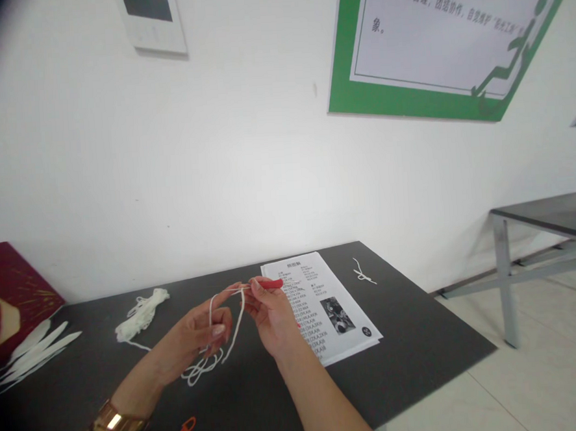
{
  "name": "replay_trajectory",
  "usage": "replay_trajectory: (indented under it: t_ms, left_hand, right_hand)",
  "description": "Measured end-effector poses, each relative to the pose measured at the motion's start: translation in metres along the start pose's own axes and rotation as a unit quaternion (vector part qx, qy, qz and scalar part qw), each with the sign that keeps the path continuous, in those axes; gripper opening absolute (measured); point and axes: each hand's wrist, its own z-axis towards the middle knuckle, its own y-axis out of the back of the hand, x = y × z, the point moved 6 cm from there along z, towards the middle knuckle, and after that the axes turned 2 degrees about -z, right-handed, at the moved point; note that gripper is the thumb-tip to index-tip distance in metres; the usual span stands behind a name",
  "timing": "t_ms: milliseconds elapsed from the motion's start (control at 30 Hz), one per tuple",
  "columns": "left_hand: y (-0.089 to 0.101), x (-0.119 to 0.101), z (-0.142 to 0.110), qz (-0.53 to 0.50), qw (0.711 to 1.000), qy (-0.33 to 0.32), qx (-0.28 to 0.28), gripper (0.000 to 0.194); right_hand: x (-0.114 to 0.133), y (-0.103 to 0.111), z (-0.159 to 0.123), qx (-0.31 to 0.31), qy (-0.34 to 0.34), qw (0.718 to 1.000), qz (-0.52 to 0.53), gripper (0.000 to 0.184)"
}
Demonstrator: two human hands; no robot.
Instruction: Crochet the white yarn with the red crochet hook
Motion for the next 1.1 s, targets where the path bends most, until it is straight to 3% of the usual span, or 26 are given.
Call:
replay_trajectory:
  t_ms: [100,233,300,400,500,567,633,767,833,867,1000,1100]
  left_hand:
    - [0.025,0.004,0.002,-0.041,0.996,0.018,-0.073,0.027]
    - [0.043,0.014,0.006,-0.012,0.995,0.058,-0.081,0.043]
    - [0.047,0.016,0.005,0.009,0.994,0.076,-0.076,0.040]
    - [0.047,0.016,0.000,0.039,0.994,0.097,-0.042,0.031]
    - [0.040,0.015,-0.008,0.056,0.992,0.110,0.034,0.028]
    - [0.035,0.009,-0.013,0.044,0.992,0.094,0.070,0.030]
    - [0.033,-0.001,-0.015,0.004,0.997,0.044,0.067,0.037]
    - [0.028,-0.017,-0.011,-0.105,0.992,-0.067,-0.012,0.039]
    - [0.020,-0.018,-0.008,-0.132,0.986,-0.090,-0.045,0.028]
    - [0.017,-0.017,-0.006,-0.142,0.982,-0.099,-0.070,0.033]
    - [0.005,-0.013,0.000,-0.064,0.983,-0.119,-0.125,0.072]
    - [0.006,-0.013,0.001,0.014,0.973,-0.151,-0.172,0.080]
  right_hand:
    - [-0.003,-0.002,-0.001,0.005,-0.021,1.000,0.000,0.010]
    - [-0.002,0.000,0.000,-0.007,-0.027,1.000,0.010,0.013]
    - [0.000,0.003,0.001,-0.017,-0.019,1.000,0.015,0.013]
    - [0.002,0.005,0.002,-0.028,-0.013,0.999,0.017,0.013]
    - [0.003,0.007,0.002,-0.041,-0.008,0.999,0.016,0.014]
    - [0.003,0.008,0.003,-0.046,-0.005,0.999,0.017,0.014]
    - [0.004,0.008,0.002,-0.045,-0.003,0.999,0.018,0.014]
    - [0.000,0.001,-0.001,-0.027,-0.008,1.000,0.002,0.013]
    - [-0.003,-0.005,-0.004,-0.008,-0.013,1.000,-0.008,0.012]
    - [-0.005,-0.008,-0.005,0.001,-0.012,1.000,-0.013,0.011]
    - [-0.010,-0.016,-0.009,0.021,0.010,0.999,-0.041,0.009]
    - [-0.012,-0.020,-0.011,0.021,0.033,0.997,-0.063,0.007]
